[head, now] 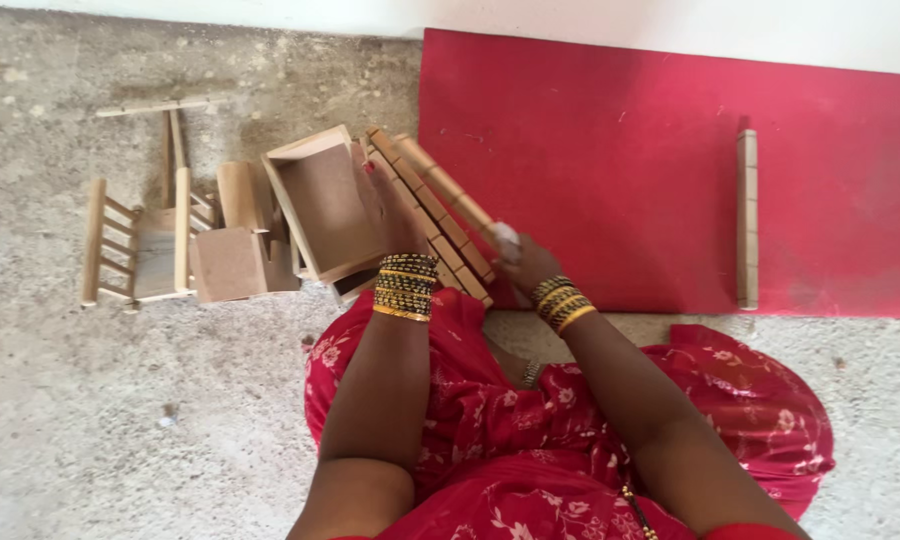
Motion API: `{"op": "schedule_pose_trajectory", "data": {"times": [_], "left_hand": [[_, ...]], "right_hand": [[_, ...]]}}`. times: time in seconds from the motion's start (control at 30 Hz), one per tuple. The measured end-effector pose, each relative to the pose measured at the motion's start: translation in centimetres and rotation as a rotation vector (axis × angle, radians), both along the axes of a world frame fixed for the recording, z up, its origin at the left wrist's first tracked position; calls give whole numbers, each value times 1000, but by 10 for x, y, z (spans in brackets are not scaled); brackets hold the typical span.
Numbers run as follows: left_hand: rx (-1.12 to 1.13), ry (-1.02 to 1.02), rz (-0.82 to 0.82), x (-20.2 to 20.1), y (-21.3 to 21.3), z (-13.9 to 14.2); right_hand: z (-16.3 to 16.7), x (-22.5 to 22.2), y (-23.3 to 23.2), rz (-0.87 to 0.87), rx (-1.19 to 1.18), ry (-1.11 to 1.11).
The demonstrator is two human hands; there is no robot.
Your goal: The person sits on the floor and wipes small wooden furniture parts, including box frames, panels, chair pieces and slats, one at a time with a cloth, turning each piece over to wipe its sides and setting it on the mat.
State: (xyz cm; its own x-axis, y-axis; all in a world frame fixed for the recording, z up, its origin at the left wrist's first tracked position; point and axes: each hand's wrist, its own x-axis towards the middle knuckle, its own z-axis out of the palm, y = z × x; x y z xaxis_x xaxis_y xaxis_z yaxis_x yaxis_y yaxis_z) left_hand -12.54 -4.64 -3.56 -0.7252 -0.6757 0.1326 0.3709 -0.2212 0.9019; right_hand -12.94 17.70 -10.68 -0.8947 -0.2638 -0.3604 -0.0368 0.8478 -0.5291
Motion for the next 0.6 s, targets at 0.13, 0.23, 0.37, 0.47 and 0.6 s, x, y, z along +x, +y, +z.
{"op": "schedule_pose_trajectory", "data": {"times": [0.13, 0.23, 0.37, 0.47, 0.6], "left_hand": [[-75, -11, -7, 0, -3, -14], [51, -74, -154, -4, -8, -23], [123, -134, -265, 3, -13, -22], [81, -120, -241, 9, -3, -12], [-33, -120, -190, 10, 0, 5]], "right_hand": [[7, 1, -40, 156, -300, -47], [-1, -11, -28, 123, -211, -56], [-13, -44, 63, 527, -99, 676], [-7, -67, 162, -190, 245, 169], [5, -59, 286, -535, 341, 602]]}}
